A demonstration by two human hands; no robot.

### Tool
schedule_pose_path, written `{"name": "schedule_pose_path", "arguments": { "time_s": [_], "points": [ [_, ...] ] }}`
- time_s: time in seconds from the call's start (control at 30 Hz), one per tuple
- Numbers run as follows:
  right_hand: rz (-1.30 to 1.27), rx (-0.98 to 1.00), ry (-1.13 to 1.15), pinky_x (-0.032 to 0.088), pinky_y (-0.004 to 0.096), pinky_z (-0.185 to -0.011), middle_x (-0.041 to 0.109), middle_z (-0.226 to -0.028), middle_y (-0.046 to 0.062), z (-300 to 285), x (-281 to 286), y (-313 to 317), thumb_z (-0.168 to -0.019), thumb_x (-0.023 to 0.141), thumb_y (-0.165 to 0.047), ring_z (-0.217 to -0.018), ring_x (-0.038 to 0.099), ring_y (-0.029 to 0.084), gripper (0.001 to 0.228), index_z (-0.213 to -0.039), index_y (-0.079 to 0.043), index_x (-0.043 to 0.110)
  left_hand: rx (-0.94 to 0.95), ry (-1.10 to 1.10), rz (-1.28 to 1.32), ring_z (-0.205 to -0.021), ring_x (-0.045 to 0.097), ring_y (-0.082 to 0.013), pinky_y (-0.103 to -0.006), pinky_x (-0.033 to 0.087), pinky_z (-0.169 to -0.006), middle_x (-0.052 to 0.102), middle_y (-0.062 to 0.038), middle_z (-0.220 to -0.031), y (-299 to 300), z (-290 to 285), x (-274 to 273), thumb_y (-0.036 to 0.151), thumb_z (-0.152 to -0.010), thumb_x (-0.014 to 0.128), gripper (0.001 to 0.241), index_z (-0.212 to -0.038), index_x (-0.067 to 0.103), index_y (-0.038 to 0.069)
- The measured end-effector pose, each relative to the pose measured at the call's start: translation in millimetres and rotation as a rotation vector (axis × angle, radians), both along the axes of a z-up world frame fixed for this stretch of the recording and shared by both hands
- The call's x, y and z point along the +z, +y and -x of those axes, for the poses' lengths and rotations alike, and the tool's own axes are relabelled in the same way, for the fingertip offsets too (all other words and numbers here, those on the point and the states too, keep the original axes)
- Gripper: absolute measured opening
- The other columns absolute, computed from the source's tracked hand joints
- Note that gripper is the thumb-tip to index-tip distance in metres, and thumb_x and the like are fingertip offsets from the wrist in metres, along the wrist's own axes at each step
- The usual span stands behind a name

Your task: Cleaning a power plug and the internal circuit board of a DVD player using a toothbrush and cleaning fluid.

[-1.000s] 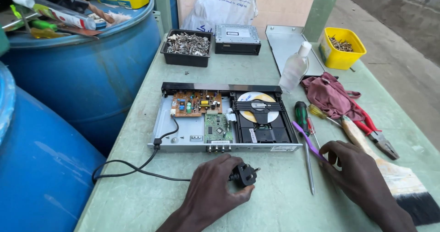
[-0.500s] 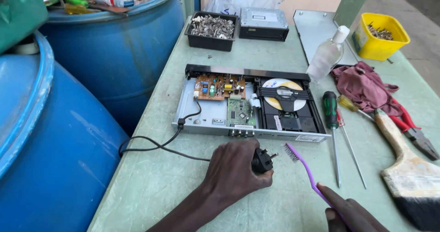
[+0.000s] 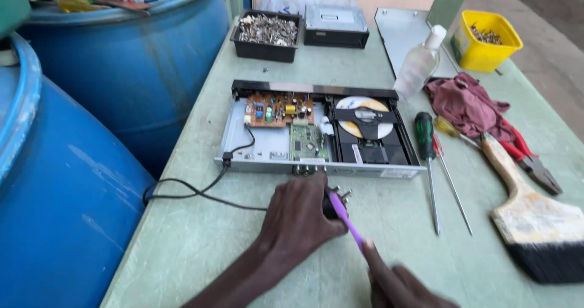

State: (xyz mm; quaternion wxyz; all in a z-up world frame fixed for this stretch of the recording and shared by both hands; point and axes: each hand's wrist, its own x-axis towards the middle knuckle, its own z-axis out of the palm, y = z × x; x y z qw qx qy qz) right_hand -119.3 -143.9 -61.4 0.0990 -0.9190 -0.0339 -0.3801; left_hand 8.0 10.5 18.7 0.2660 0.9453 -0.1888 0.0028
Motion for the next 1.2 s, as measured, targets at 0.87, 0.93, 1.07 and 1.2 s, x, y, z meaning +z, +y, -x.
{"name": "schedule_pose_path", "arguments": {
  "time_s": [0.87,0.93,1.07,1.2],
  "points": [
    [-0.228,0.091,0.063,0.037,0.017,-0.044,0.051,-0.06,-0.009,4.0,44.3,13.3,-0.087,0.062,-0.005,-0.045,0.036,0.003,0.048,-0.127,-0.031,0.066,-0.032,0.011,0.089,-0.064,0.07,-0.0154,-0.0361,0.059,-0.064,0.073,0.002,-0.072,-0.1,5.5,6.7,0.027,-0.067,0.086,0.025,-0.081,0.069,0.015],
    [-0.171,0.097,0.089,0.039,0.021,-0.042,0.051,-0.059,-0.008,-2.0,35.9,3.3,-0.087,0.061,-0.008,-0.044,0.037,0.006,0.05,-0.132,-0.03,0.061,-0.035,0.01,0.119,-0.063,0.071,-0.0132,-0.0342,0.06,-0.065,0.073,0.003,-0.071,-1.5,2.6,3.0,0.027,-0.068,0.085,0.024,-0.082,0.07,0.016],
    [-0.21,0.579,0.972,0.05,0.02,-0.063,0.059,-0.072,-0.01,-13.3,-106.9,-128.0,-0.094,0.059,-0.021,-0.059,0.062,0.004,0.086,-0.157,-0.029,0.001,-0.017,0.016,0.061,-0.058,0.064,-0.0172,-0.0398,0.054,-0.062,0.067,0.002,-0.064,0.0,-1.1,-4.0,0.03,-0.064,0.085,0.032,-0.074,0.058,0.014],
    [-0.233,0.222,0.133,0.047,0.016,-0.053,0.061,-0.068,-0.01,2.8,38.1,-3.1,-0.087,0.057,-0.003,-0.05,0.054,0.002,0.053,-0.135,-0.024,0.059,-0.037,-0.105,0.112,-0.071,0.069,-0.0298,-0.0455,0.052,-0.066,0.073,-0.004,-0.075,-2.3,0.8,-12.5,0.033,-0.064,0.081,0.03,-0.08,0.064,0.015]
  ]
}}
